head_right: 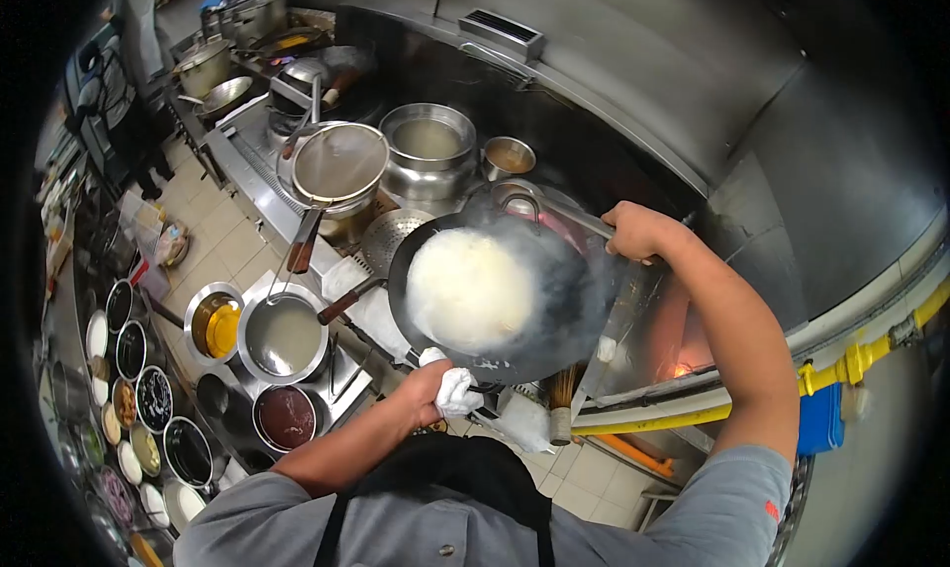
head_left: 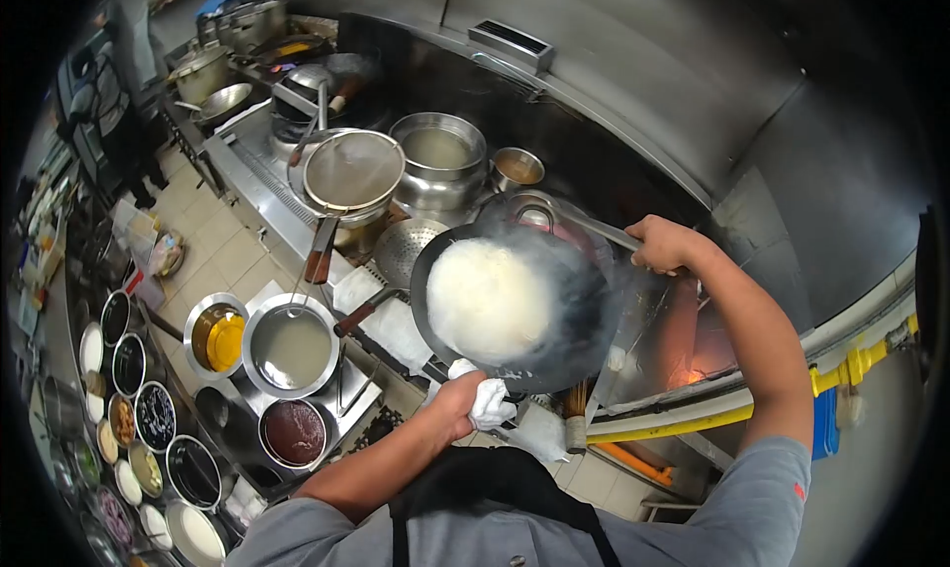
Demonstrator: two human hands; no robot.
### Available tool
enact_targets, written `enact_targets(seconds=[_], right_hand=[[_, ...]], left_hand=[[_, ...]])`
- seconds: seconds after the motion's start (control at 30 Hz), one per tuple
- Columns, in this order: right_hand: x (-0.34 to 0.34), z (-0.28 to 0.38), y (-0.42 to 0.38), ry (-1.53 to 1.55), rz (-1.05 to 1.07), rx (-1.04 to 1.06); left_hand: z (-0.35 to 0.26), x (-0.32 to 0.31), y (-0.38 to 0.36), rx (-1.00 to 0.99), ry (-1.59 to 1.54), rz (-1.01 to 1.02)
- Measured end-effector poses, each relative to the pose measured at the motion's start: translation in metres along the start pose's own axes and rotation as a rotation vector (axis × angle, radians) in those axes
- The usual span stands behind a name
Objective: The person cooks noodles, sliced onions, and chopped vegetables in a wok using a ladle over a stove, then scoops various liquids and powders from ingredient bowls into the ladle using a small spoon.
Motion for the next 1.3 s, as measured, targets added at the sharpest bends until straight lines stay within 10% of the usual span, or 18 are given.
enact_targets(seconds=[0.47,0.53,0.67,0.73,0.87,1.3], right_hand=[[0.012,0.063,0.05,-0.446,0.268,0.036],[0.01,0.065,0.067,-0.503,0.192,0.363],[0.013,0.019,0.096,-0.404,0.148,0.25],[0.021,0.055,0.086,-0.761,-0.102,0.68],[0.044,0.084,0.094,-0.736,0.161,0.055],[0.098,0.11,0.143,-0.519,0.071,0.154]], left_hand=[[0.007,-0.012,-0.042,0.14,-0.105,0.464],[0.003,-0.017,-0.048,0.153,-0.102,0.567],[-0.012,-0.019,-0.057,0.136,-0.135,0.381],[-0.017,-0.015,-0.056,0.136,-0.184,0.297],[-0.027,-0.019,-0.056,0.204,-0.251,0.405],[-0.063,-0.016,-0.07,0.33,-0.373,0.699]])
Point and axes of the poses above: each hand's wrist, its own y-axis towards the middle knuckle, its own x-axis out of the back of the hand, z = x × y, the point moved 8 cm from there along y, towards the middle knuckle, and after that the axes turned 13 degrees about x, right-handed, at the moved point
